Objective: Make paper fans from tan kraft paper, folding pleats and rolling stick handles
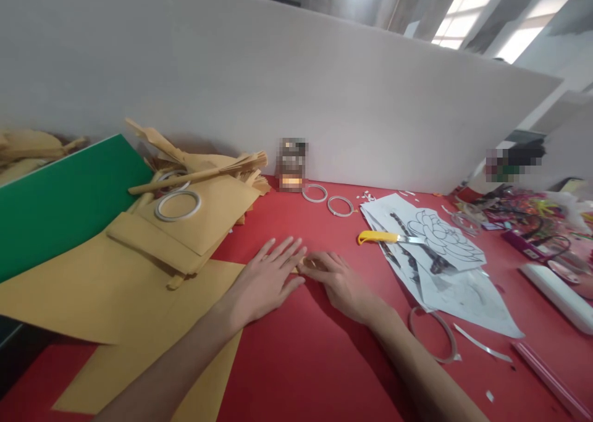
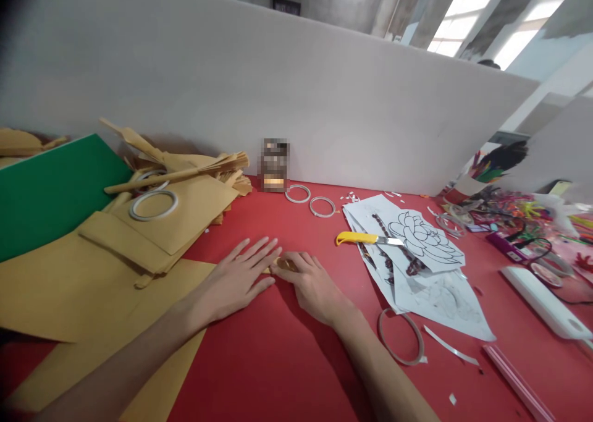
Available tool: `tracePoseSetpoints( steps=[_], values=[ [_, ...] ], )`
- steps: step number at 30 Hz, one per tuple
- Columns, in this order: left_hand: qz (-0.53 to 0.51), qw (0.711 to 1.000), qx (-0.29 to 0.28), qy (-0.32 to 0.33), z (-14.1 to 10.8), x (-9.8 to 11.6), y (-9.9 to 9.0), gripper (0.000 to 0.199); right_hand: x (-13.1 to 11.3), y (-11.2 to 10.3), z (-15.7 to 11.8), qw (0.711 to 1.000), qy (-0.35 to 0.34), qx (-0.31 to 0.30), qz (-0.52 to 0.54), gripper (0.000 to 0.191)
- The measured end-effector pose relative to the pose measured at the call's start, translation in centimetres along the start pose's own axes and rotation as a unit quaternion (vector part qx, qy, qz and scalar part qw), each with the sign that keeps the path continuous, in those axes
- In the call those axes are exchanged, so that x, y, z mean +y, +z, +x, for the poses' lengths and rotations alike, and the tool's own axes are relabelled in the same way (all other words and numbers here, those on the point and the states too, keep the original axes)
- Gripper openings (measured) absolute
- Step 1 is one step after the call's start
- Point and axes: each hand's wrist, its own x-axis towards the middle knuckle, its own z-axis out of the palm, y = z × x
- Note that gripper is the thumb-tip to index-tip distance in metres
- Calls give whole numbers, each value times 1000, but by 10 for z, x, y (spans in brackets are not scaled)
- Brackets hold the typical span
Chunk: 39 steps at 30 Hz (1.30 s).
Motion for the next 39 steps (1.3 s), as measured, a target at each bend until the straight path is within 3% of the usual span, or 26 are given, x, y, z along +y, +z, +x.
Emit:
tracePoseSetpoints(
  steps=[9, 18, 24, 31, 39],
  values=[
    [7, 1000, -2, 6, -1, 14, 8, 74, 5, -4, 0, 997, 4, 2, 71, 63],
    [-8, 1000, -8, -1, -4, 4, 15, 66, 25, -19, -15, 977, 133, 103, 133, 25],
    [1, 1000, -17, -8, -3, 7, 13, 64, 23, -16, -10, 970, 174, 107, 130, 21],
    [-14, 1000, -15, -4, -3, 7, 9, 59, 30, -20, -14, 972, 185, 63, 134, 15],
    [-55, 997, 19, 54, 3, 15, 0, 43, 40, -15, -12, 976, 179, 56, 115, 17]
  ],
)
